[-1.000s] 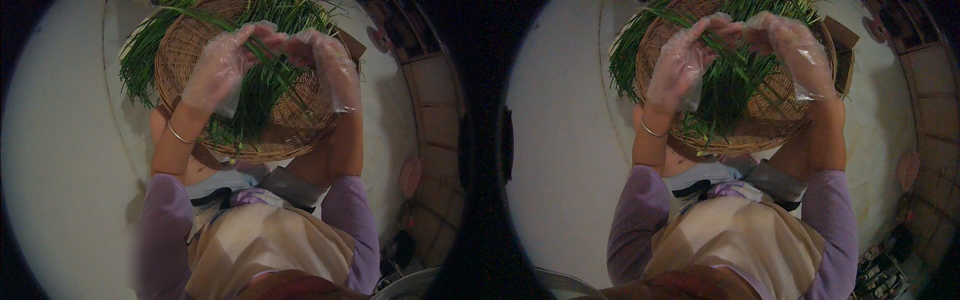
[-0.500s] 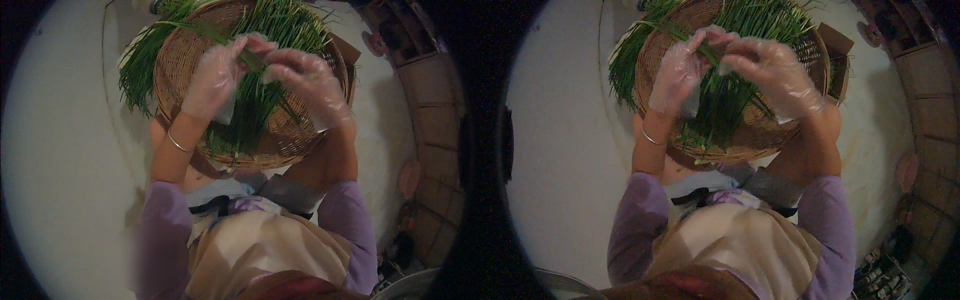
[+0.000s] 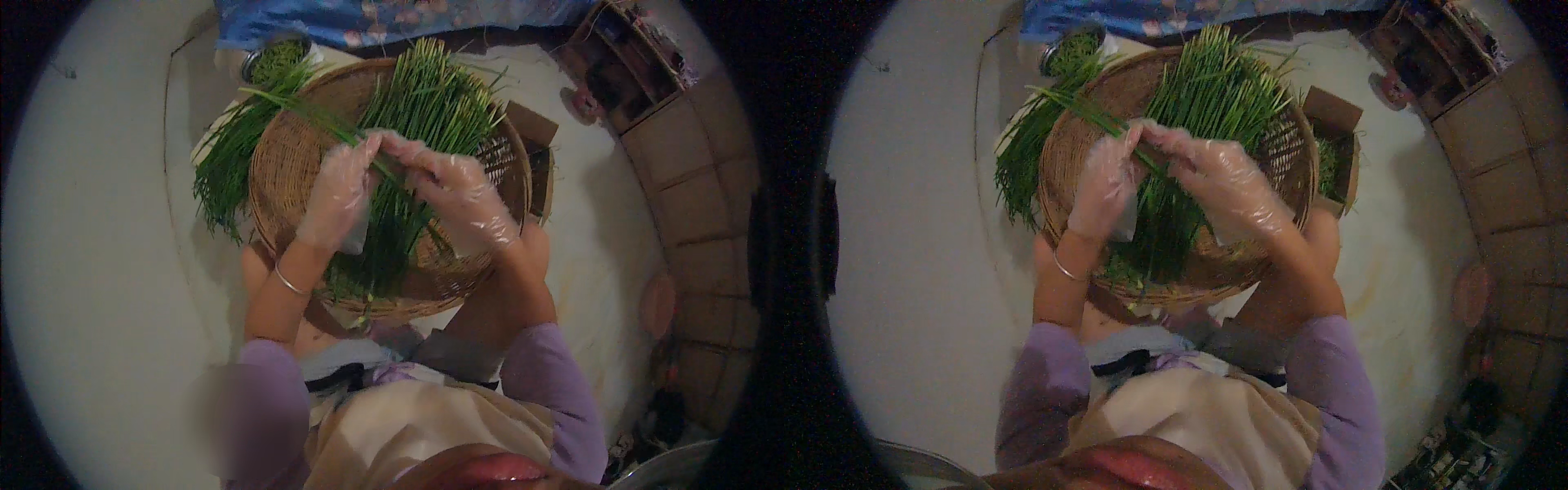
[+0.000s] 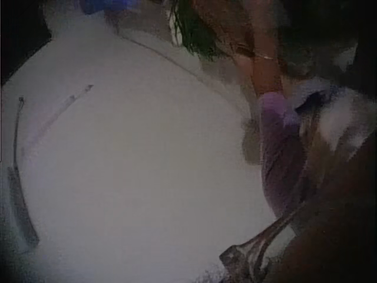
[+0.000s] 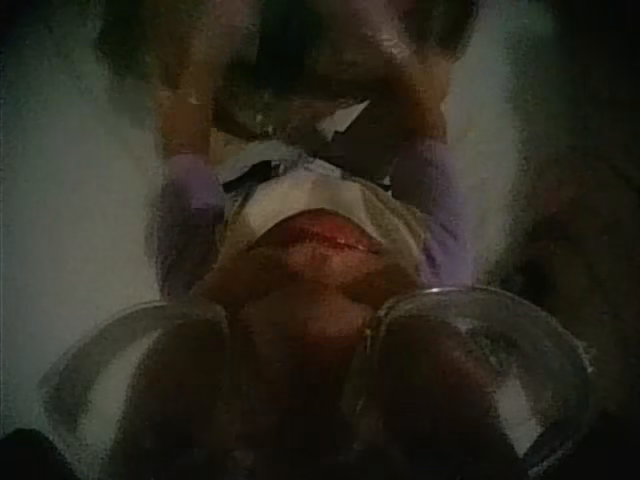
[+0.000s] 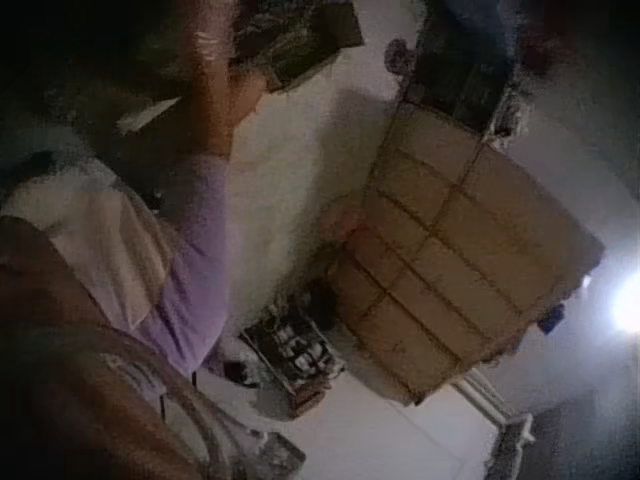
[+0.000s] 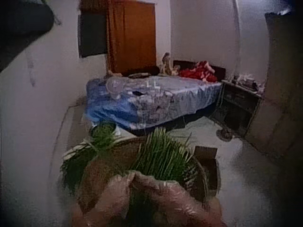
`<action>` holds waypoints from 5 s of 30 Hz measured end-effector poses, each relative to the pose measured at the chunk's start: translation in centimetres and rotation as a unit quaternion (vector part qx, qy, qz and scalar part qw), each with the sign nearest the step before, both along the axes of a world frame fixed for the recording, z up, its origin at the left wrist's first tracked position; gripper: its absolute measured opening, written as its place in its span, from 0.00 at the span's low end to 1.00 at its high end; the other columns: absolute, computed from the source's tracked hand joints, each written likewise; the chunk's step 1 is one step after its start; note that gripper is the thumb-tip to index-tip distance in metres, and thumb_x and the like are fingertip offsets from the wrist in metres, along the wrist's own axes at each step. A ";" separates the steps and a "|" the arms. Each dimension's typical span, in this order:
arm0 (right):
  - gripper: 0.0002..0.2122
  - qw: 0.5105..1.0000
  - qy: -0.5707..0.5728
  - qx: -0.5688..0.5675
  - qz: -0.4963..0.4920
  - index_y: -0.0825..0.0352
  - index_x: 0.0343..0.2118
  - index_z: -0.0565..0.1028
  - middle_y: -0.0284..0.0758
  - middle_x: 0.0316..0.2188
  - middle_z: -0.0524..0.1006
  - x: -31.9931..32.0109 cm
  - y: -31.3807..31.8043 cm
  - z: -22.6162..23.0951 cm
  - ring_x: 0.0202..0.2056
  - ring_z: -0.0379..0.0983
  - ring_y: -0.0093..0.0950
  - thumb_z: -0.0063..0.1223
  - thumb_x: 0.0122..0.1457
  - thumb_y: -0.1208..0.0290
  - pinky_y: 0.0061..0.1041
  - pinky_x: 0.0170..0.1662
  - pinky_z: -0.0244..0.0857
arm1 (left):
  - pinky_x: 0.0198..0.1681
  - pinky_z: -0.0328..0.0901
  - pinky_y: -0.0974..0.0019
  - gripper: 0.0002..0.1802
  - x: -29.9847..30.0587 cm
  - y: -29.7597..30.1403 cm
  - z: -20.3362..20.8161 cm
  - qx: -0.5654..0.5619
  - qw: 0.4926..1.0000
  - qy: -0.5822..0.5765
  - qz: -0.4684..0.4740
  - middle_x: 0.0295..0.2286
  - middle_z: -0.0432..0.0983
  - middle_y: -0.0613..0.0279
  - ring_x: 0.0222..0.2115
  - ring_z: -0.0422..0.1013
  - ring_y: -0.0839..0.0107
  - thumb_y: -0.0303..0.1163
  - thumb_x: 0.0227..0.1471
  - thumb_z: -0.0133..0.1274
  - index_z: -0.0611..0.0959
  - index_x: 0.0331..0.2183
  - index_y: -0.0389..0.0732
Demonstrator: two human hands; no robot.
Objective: The person cleans green stalks by hand while wearing plastic gloves, peeling away the outer skin from the bulb end and placing them in a wicker basket.
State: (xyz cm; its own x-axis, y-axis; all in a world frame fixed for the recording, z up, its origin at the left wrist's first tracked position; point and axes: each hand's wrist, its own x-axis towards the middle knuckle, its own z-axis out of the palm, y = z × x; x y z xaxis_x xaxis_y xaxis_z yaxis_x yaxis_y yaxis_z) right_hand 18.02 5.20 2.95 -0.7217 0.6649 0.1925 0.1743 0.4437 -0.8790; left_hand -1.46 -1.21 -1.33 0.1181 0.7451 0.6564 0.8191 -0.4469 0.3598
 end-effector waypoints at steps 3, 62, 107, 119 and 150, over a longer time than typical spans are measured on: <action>0.18 1.000 0.010 0.010 0.005 0.65 0.53 0.71 0.42 0.51 0.74 0.3 -0.1 0.6 0.50 0.73 0.39 0.45 0.58 0.78 0.29 0.52 0.66 | 0.36 0.64 0.52 0.38 0.1 -0.1 -0.4 -0.006 1.000 0.017 0.021 0.32 0.72 0.49 0.31 0.67 0.50 0.13 0.39 0.54 0.70 0.56 0.38; 0.27 0.934 0.129 -0.325 0.071 0.75 0.46 0.72 0.48 0.46 0.75 2.3 1.8 -0.7 0.44 0.76 0.37 0.47 0.61 0.49 0.33 0.45 0.72 | 0.53 0.68 0.49 0.16 -0.7 1.2 2.2 -0.192 0.589 -0.757 -0.209 0.47 0.72 0.40 0.48 0.72 0.51 0.39 0.63 0.44 0.73 0.40 0.34; 0.09 0.931 0.145 -0.334 0.024 0.70 0.37 0.74 0.41 0.34 0.80 2.6 3.6 -2.6 0.36 0.79 0.30 0.44 0.58 0.73 0.28 0.40 0.72 | 0.53 0.68 0.46 0.17 -0.9 1.3 2.0 -0.163 0.590 -0.765 -0.200 0.46 0.72 0.38 0.46 0.72 0.48 0.39 0.66 0.37 0.72 0.38 0.34; 0.10 0.891 -0.087 0.226 -0.383 0.64 0.39 0.78 0.38 0.39 0.80 8.0 6.4 -1.8 0.45 0.76 0.30 0.52 0.59 0.66 0.31 0.48 0.68 | 0.51 0.69 0.44 0.14 -2.5 1.7 2.0 -0.104 0.613 -0.768 -0.154 0.46 0.72 0.38 0.45 0.73 0.46 0.36 0.66 0.36 0.71 0.36 0.36; 0.14 0.986 -0.045 -0.160 -0.008 0.69 0.48 0.76 0.35 0.35 0.81 5.3 0.8 0.0 0.41 0.75 0.24 0.51 0.61 0.70 0.24 0.49 0.66 | 0.52 0.69 0.44 0.16 -3.0 2.0 1.5 -0.102 0.604 -0.779 -0.132 0.47 0.71 0.35 0.45 0.72 0.46 0.36 0.67 0.32 0.70 0.37 0.34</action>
